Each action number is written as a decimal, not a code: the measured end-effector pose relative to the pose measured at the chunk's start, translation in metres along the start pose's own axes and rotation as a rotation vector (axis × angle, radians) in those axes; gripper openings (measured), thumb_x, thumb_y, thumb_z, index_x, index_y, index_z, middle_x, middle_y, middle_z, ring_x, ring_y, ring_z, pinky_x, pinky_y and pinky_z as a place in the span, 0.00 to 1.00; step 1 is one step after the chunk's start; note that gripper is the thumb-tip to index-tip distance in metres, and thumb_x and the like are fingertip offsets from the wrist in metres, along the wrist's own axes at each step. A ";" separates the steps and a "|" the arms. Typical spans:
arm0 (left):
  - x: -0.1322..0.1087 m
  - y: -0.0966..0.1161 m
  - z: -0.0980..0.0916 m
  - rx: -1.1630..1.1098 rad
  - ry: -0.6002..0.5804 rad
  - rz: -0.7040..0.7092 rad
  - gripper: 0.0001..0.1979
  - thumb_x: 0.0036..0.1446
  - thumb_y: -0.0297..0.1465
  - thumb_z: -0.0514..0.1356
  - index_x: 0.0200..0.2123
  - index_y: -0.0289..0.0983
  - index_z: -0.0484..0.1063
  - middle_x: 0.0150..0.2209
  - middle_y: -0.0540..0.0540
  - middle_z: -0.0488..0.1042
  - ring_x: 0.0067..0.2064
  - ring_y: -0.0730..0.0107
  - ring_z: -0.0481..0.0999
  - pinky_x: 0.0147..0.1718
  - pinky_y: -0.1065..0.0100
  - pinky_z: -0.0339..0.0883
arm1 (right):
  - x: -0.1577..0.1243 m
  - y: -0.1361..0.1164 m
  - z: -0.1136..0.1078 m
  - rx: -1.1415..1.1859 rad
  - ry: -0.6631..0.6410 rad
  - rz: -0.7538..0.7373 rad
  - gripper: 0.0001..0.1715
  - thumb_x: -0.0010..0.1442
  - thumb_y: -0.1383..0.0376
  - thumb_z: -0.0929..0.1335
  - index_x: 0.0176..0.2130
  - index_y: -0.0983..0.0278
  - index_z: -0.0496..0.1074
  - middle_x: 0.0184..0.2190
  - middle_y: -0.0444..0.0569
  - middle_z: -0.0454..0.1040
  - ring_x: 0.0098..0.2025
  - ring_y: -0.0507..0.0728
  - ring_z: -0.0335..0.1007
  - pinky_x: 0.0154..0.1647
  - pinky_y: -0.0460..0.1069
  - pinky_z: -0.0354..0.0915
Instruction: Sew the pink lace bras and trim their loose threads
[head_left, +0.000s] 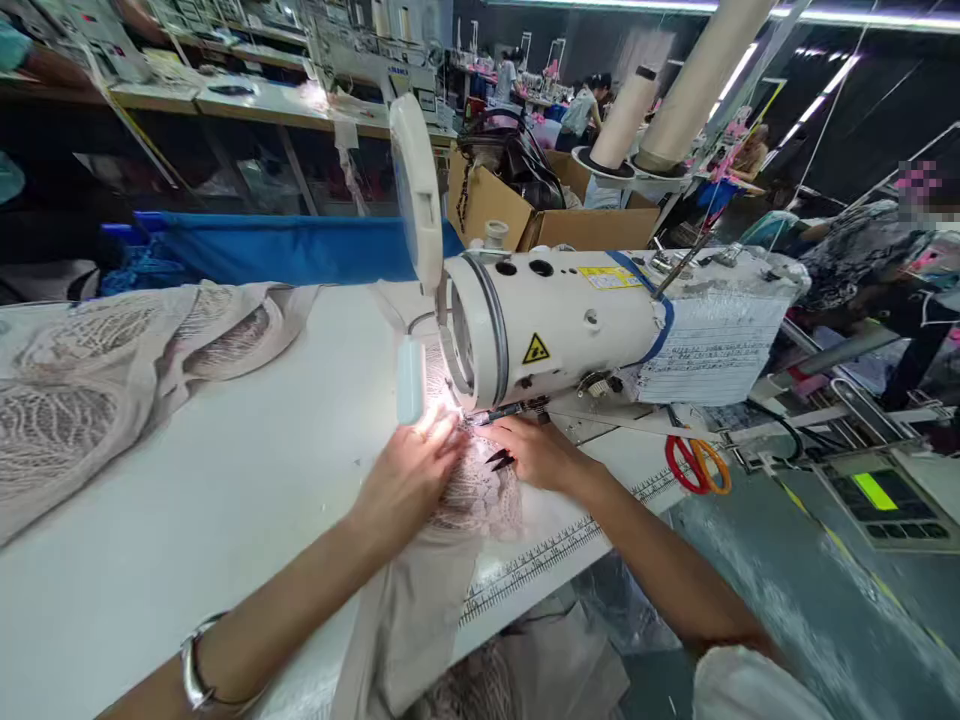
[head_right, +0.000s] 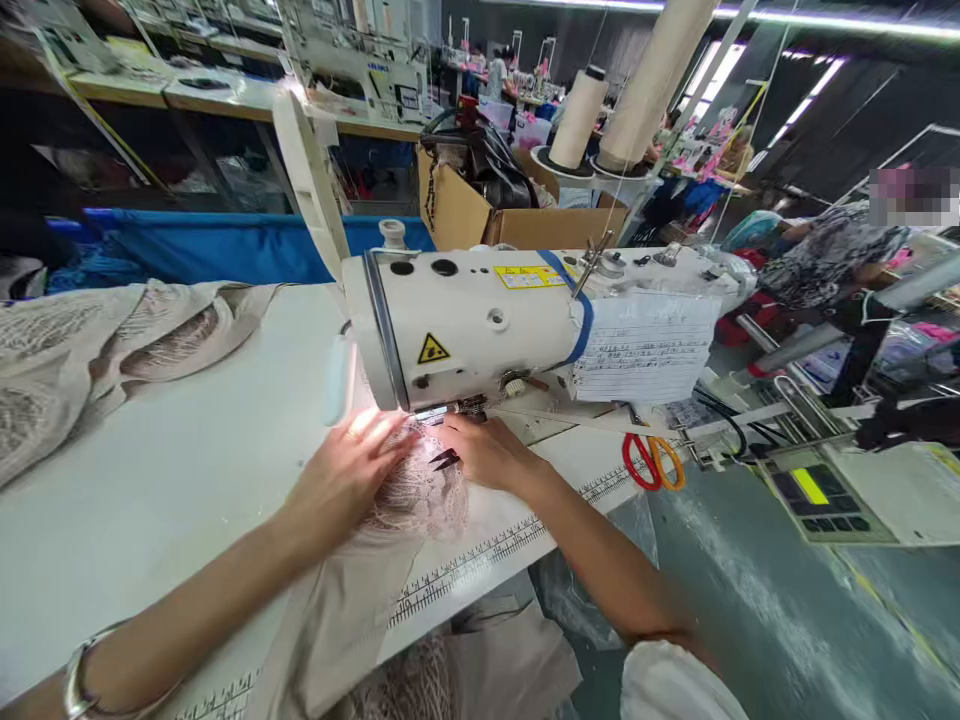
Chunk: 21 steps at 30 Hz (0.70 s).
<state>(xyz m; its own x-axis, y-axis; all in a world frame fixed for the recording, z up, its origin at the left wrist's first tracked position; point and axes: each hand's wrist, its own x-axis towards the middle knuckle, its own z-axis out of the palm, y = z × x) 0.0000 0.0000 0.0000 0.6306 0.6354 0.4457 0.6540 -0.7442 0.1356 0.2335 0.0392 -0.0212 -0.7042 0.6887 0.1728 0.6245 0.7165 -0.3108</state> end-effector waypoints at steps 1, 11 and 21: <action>-0.001 0.007 0.004 -0.034 -0.048 -0.032 0.18 0.63 0.20 0.49 0.53 0.28 0.69 0.51 0.31 0.73 0.54 0.48 0.71 0.49 0.48 0.68 | 0.000 0.000 -0.003 0.006 0.000 0.006 0.26 0.57 0.76 0.64 0.52 0.59 0.71 0.47 0.49 0.75 0.48 0.57 0.73 0.46 0.46 0.70; -0.005 0.015 0.011 -0.249 -0.157 -0.084 0.15 0.66 0.21 0.46 0.43 0.36 0.70 0.47 0.39 0.76 0.56 0.52 0.69 0.52 0.47 0.63 | -0.004 0.001 -0.013 -0.045 0.077 -0.065 0.18 0.57 0.75 0.65 0.43 0.60 0.75 0.45 0.49 0.76 0.44 0.56 0.73 0.40 0.46 0.69; 0.000 -0.006 0.005 -0.298 -0.164 -0.048 0.15 0.69 0.26 0.47 0.47 0.38 0.73 0.46 0.42 0.75 0.48 0.59 0.72 0.48 0.55 0.63 | -0.001 0.001 -0.010 -0.048 0.180 -0.269 0.21 0.63 0.77 0.60 0.48 0.63 0.74 0.49 0.51 0.78 0.53 0.58 0.71 0.53 0.54 0.67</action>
<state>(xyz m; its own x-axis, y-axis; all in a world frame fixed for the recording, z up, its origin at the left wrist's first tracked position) -0.0019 0.0053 -0.0058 0.6769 0.6777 0.2875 0.5488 -0.7248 0.4164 0.2383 0.0402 -0.0119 -0.7776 0.4794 0.4068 0.4425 0.8769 -0.1875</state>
